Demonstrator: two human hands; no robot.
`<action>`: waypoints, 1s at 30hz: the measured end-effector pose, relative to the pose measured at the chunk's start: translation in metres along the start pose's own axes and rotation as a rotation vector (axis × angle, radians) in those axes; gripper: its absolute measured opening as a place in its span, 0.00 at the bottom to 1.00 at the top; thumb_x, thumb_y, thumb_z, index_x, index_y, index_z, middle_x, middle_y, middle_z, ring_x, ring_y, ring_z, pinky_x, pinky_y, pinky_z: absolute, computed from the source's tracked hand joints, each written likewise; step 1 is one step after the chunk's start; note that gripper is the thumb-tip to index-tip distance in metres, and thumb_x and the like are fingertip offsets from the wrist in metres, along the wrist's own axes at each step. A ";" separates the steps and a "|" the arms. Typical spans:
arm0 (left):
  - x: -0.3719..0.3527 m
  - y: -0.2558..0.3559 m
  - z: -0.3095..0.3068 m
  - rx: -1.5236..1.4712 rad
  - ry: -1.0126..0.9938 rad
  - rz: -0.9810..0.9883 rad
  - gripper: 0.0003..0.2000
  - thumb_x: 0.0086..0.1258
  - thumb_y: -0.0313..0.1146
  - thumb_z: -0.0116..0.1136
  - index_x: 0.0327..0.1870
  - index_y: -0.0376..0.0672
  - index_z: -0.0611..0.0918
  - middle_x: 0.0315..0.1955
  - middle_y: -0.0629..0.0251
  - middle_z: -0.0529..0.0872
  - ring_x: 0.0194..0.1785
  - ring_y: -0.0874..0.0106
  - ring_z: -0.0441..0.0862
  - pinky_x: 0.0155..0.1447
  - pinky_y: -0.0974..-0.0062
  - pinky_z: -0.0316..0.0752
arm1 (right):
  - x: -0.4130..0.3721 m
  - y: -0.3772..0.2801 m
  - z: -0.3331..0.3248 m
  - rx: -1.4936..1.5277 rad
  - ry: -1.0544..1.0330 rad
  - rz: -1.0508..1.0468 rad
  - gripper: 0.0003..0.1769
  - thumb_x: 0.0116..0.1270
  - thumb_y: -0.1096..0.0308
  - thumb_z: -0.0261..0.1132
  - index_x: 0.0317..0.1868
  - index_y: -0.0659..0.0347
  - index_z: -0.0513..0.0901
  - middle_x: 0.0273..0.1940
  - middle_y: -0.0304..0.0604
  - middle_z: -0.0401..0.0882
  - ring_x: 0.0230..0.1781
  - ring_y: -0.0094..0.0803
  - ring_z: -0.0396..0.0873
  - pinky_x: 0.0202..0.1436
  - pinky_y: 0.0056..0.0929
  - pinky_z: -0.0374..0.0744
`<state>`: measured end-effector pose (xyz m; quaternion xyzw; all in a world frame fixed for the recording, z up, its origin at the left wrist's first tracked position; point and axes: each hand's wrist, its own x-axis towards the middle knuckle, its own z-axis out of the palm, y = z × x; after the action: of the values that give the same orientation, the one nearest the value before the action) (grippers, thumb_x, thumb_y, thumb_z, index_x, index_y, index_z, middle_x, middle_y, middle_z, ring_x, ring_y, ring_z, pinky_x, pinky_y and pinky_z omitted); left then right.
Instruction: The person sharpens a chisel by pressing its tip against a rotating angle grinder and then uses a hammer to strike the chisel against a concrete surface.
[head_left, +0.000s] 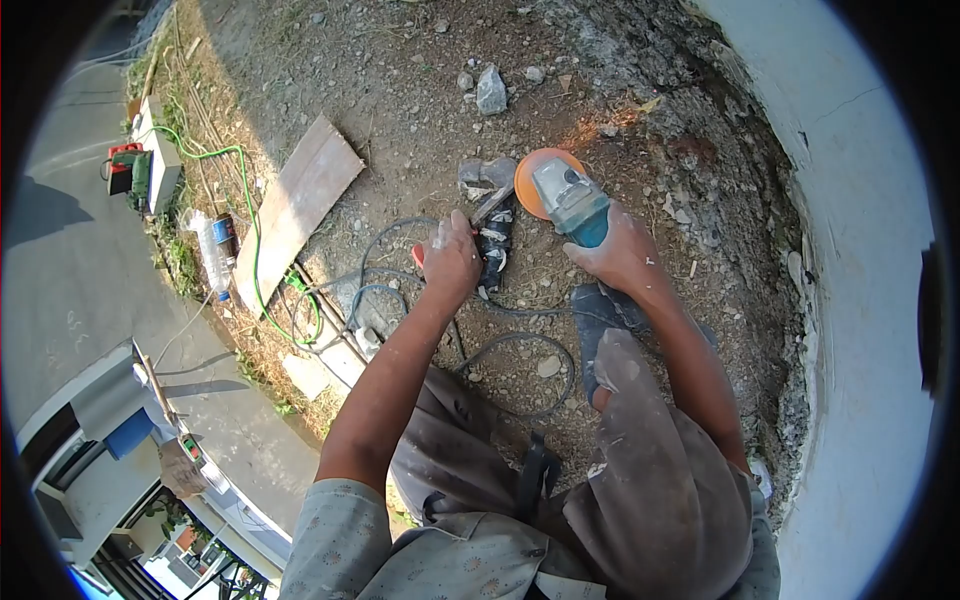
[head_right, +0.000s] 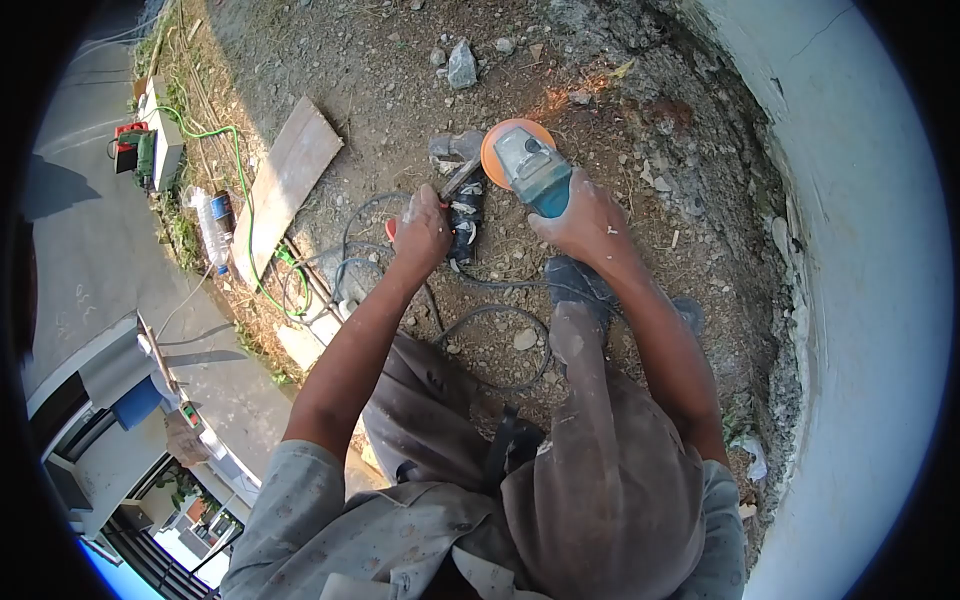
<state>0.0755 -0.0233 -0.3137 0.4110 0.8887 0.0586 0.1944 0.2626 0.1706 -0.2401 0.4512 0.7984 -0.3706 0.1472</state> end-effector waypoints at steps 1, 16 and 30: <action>0.000 0.000 0.000 -0.002 0.005 0.002 0.09 0.70 0.26 0.53 0.48 0.41 0.72 0.43 0.49 0.82 0.50 0.48 0.81 0.52 0.49 0.74 | -0.001 -0.003 -0.001 0.003 0.006 0.010 0.46 0.51 0.45 0.77 0.63 0.71 0.75 0.53 0.64 0.85 0.55 0.58 0.84 0.60 0.48 0.80; 0.021 -0.024 -0.013 -0.194 -0.237 0.114 0.08 0.72 0.28 0.53 0.46 0.36 0.71 0.38 0.40 0.85 0.48 0.43 0.85 0.53 0.50 0.78 | 0.008 0.013 -0.019 0.192 0.086 -0.013 0.43 0.49 0.43 0.79 0.57 0.67 0.81 0.51 0.59 0.86 0.52 0.53 0.85 0.58 0.46 0.80; 0.027 -0.029 -0.015 -0.279 -0.284 0.143 0.08 0.72 0.28 0.52 0.45 0.35 0.70 0.35 0.34 0.84 0.44 0.39 0.86 0.48 0.49 0.78 | 0.007 0.003 -0.007 0.136 0.018 -0.045 0.43 0.49 0.44 0.79 0.60 0.67 0.80 0.53 0.59 0.86 0.55 0.54 0.84 0.59 0.46 0.80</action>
<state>0.0333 -0.0207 -0.3159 0.4463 0.8042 0.1364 0.3681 0.2615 0.1806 -0.2408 0.4453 0.7827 -0.4231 0.1006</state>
